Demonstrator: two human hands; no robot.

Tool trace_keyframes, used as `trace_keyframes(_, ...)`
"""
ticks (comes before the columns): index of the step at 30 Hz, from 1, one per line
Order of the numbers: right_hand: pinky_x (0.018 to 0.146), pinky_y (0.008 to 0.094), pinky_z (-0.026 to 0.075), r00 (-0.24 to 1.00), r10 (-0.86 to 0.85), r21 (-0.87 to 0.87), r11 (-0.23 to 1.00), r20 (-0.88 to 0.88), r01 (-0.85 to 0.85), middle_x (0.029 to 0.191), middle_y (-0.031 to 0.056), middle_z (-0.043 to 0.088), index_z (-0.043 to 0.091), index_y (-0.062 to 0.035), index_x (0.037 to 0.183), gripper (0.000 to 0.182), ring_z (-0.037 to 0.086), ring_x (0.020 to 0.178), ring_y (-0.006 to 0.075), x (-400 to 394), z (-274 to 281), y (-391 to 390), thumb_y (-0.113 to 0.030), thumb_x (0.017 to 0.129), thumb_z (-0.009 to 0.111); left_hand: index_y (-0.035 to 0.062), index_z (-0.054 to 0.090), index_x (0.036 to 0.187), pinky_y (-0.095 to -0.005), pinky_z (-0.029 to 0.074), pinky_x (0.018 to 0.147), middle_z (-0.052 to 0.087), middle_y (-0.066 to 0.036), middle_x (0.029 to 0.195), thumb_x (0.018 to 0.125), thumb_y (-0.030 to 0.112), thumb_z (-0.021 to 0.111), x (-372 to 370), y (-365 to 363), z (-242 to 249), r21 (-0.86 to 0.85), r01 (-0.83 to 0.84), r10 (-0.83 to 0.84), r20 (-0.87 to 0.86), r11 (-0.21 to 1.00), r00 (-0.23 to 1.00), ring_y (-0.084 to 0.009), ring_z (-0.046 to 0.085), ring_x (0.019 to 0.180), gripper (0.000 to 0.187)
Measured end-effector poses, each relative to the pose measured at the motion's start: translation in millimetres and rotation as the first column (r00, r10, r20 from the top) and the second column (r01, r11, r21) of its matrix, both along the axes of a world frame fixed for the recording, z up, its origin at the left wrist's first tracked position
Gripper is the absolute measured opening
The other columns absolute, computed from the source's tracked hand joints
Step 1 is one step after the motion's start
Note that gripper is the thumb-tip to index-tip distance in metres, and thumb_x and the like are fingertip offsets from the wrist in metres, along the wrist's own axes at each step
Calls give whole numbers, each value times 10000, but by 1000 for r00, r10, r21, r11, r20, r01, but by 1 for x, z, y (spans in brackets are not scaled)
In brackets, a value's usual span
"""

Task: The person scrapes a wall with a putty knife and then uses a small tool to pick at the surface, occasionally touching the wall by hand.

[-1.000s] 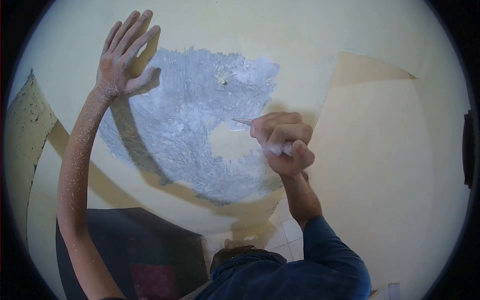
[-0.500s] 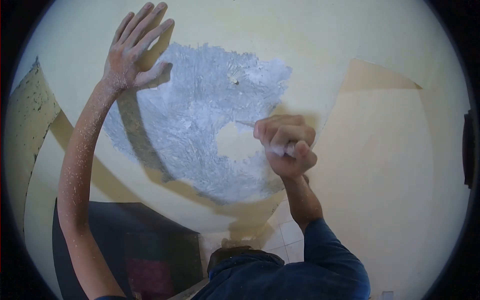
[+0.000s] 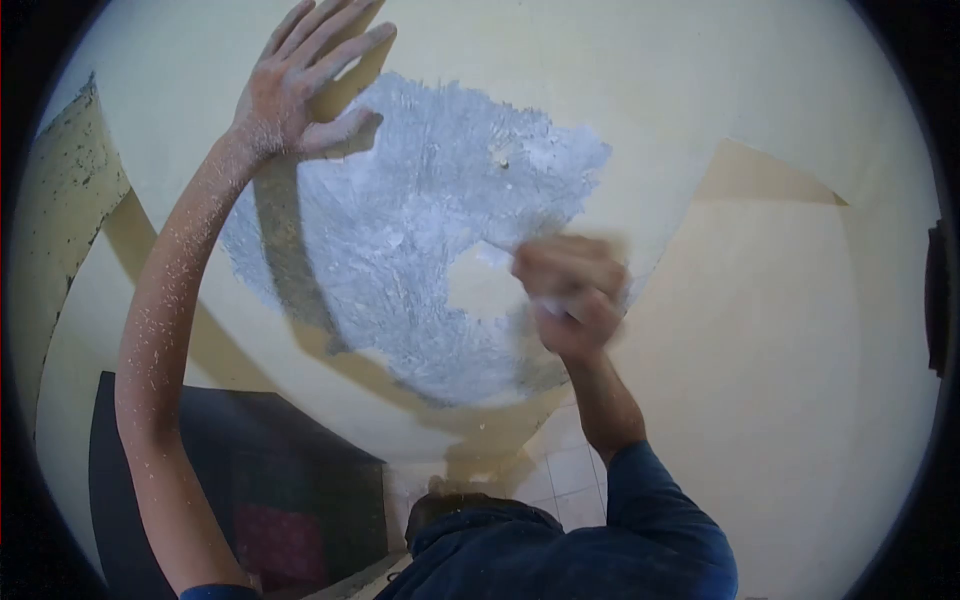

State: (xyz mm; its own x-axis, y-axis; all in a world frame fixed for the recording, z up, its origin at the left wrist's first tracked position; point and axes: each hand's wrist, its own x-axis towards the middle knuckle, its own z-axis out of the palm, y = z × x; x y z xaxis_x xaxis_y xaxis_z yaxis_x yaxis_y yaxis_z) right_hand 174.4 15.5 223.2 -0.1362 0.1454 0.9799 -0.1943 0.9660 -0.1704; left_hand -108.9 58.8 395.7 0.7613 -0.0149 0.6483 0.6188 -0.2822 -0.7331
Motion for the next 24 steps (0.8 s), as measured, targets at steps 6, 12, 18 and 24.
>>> trace_keyframes(6,416,339,258,999,29,-16,999,-32,-30,482,43,332,336,-63,527,463,351,388,188,-10,5,-7,-349,881,427,129,468,1425,-592,233,1157,316,-180,1564,743,652,641,-8,-9,6,-158,-91,89,-25,983,996,-417,301,1431,876)
trace_keyframes(12,406,331,309,998,66,-18,998,-18,-66,484,46,383,318,-67,518,438,391,400,206,-12,-2,-15,-293,873,438,143,478,1425,-566,243,1167,348,-163,1548,752,569,637,-2,-11,5,-111,-78,76,-23,991,997,-374,312,1435,812)
trace_keyframes(18,397,345,282,996,89,-30,996,14,-88,475,42,359,345,-62,535,483,345,376,198,-20,-31,-5,-341,921,423,219,483,1438,-512,246,1197,389,-65,1542,794,430,598,0,2,-8,-41,52,-51,28,998,998,-285,329,1440,687)
trace_keyframes(24,400,326,302,991,134,-108,985,10,-132,463,35,328,340,-68,529,587,339,383,183,-26,-33,17,-429,988,401,133,484,1424,-570,245,1161,366,-159,1541,749,602,623,-3,-19,-7,-191,-75,88,59,979,994,-383,312,1434,833)
